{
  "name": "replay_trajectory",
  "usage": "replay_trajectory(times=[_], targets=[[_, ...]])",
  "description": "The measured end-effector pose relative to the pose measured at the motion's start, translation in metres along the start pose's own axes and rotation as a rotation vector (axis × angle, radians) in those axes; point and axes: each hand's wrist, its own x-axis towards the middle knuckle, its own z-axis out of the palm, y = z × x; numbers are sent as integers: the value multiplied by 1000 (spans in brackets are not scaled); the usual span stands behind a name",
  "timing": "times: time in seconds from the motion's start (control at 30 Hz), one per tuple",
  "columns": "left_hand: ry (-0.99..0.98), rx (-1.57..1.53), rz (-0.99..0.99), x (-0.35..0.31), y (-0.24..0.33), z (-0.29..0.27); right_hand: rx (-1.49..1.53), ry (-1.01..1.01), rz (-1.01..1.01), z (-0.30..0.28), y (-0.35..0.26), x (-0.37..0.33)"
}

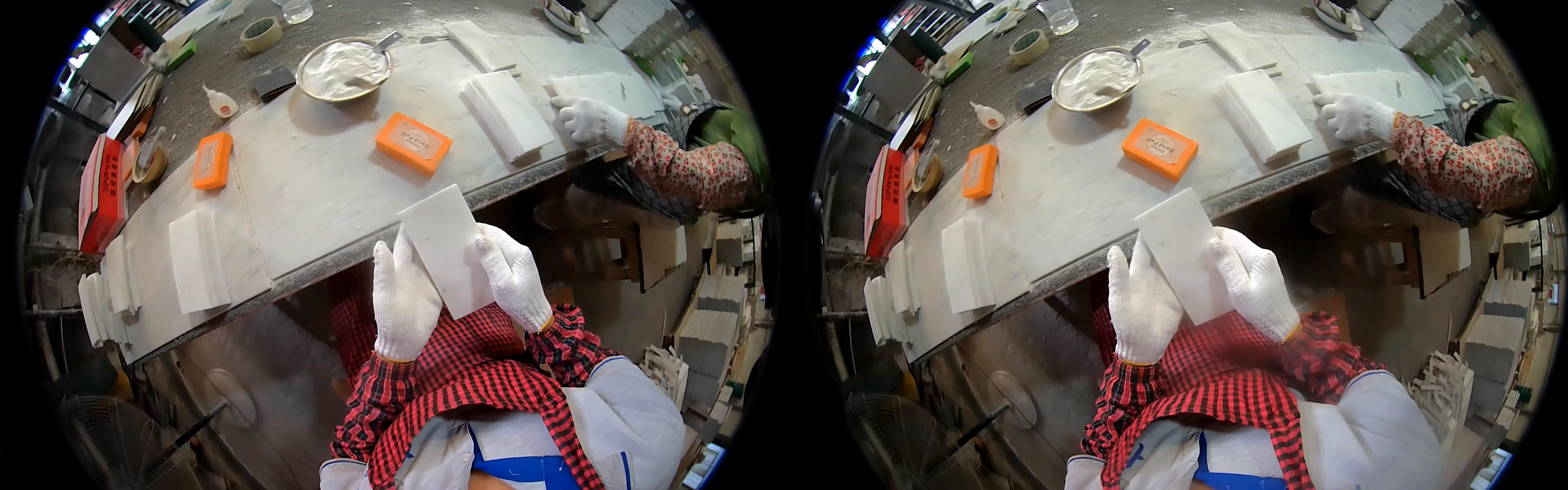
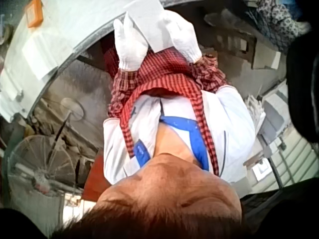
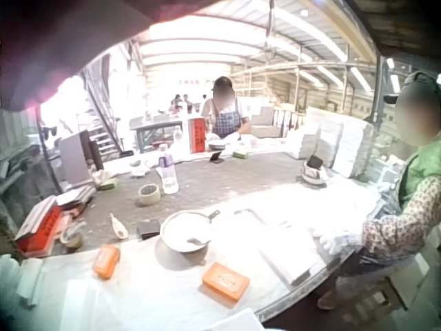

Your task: The person uses a metal scraper to trim and smooth the edges of white rectangular blocks on a workbench. They repeatedly scrape the sides, flip the blocks, and inspect the surfaces while a coworker works nearby.

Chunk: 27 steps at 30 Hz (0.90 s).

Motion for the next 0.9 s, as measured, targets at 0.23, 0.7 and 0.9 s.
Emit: replay_trajectory(times=[0.23,0.7,0.9], targets=[[8,-70,-5,3,-1,-2,5,-8,44,3,4,7],[71,-161,-42,8,-3,-7,-113,-48,-34,-8,-4,6],[60,-151,-1,10,-5,-6,-70,-82,152,-9,-20,-1]])
